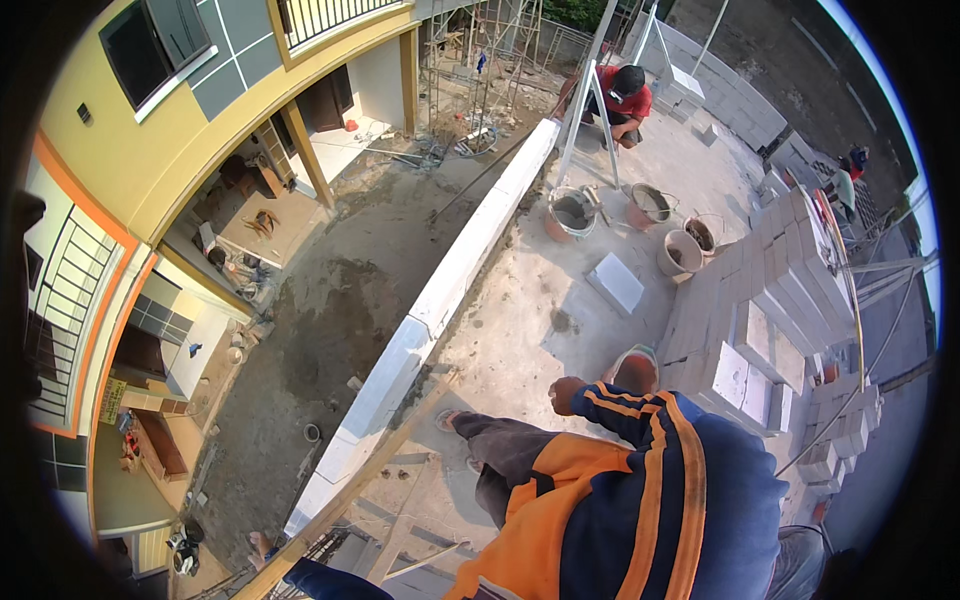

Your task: The person installs a white railing on a rooftop by applying mortar to the base, positioning metal frames, and securing white blocks with a hammer and trowel. The person also uses a machete to cut a block and applies mortar to it before placing it into the railing structure.

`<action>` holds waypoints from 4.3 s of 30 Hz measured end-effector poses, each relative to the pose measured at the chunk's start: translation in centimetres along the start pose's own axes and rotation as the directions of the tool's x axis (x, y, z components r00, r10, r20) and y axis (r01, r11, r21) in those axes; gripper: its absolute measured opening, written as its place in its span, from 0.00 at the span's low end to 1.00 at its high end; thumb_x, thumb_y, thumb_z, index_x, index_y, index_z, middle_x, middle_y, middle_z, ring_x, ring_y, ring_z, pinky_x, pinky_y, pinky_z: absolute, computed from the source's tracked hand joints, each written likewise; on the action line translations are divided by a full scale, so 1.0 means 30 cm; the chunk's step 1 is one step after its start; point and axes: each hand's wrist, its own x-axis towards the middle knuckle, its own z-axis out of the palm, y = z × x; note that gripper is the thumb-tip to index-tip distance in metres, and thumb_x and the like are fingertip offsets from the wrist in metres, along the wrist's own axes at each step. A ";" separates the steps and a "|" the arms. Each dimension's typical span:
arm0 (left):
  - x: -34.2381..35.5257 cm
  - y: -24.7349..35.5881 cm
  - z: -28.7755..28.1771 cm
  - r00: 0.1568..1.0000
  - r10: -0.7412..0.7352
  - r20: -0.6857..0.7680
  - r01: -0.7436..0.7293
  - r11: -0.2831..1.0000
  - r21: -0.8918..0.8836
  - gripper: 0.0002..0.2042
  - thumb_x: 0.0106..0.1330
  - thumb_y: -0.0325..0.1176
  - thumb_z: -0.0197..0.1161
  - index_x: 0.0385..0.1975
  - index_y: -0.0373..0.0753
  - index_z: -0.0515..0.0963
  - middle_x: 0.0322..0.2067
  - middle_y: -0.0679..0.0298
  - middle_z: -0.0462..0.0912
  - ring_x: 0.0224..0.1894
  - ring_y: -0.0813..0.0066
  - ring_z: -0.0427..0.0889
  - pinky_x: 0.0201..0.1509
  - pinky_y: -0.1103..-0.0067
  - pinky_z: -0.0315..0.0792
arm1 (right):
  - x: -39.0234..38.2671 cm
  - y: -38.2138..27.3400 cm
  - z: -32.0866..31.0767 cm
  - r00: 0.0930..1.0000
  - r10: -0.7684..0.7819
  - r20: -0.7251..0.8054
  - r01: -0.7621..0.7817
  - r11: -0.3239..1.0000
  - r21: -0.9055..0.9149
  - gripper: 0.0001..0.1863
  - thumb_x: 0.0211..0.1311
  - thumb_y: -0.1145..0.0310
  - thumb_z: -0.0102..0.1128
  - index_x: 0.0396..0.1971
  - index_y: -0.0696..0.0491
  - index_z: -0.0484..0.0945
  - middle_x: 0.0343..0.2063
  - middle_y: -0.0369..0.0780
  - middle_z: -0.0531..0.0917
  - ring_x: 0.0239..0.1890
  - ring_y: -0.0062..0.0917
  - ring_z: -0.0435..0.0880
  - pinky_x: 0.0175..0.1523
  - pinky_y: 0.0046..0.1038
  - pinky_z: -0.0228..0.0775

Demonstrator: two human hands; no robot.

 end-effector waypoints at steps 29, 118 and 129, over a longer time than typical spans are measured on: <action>-1.409 1.697 0.541 -0.110 0.386 0.916 0.368 0.872 -0.323 0.22 0.68 0.41 0.57 0.59 0.39 0.71 0.56 0.58 0.77 0.53 0.57 0.78 0.53 0.58 0.70 | -0.137 1.618 0.011 0.890 0.425 0.166 -0.425 0.904 -0.040 0.09 0.58 0.63 0.56 0.34 0.41 0.85 0.33 0.35 0.86 0.38 0.25 0.86 0.37 0.33 0.76; -2.904 3.460 0.101 0.618 0.361 0.699 0.075 0.858 -0.509 0.13 0.53 0.30 0.73 0.36 0.33 0.81 0.33 0.62 0.85 0.33 0.73 0.82 0.40 0.75 0.76 | 1.420 2.026 -2.108 0.698 -0.703 0.136 0.716 0.683 -0.144 0.09 0.54 0.68 0.60 0.30 0.53 0.88 0.33 0.43 0.88 0.39 0.35 0.88 0.42 0.38 0.80; -3.006 3.586 -0.130 0.616 0.076 0.784 0.564 0.653 -0.505 0.15 0.59 0.25 0.67 0.46 0.34 0.76 0.37 0.60 0.82 0.31 0.73 0.82 0.27 0.76 0.81 | 1.375 2.119 -2.274 0.569 -0.813 -0.128 0.765 0.580 -0.280 0.08 0.51 0.67 0.61 0.28 0.52 0.87 0.35 0.46 0.86 0.38 0.38 0.87 0.34 0.43 0.80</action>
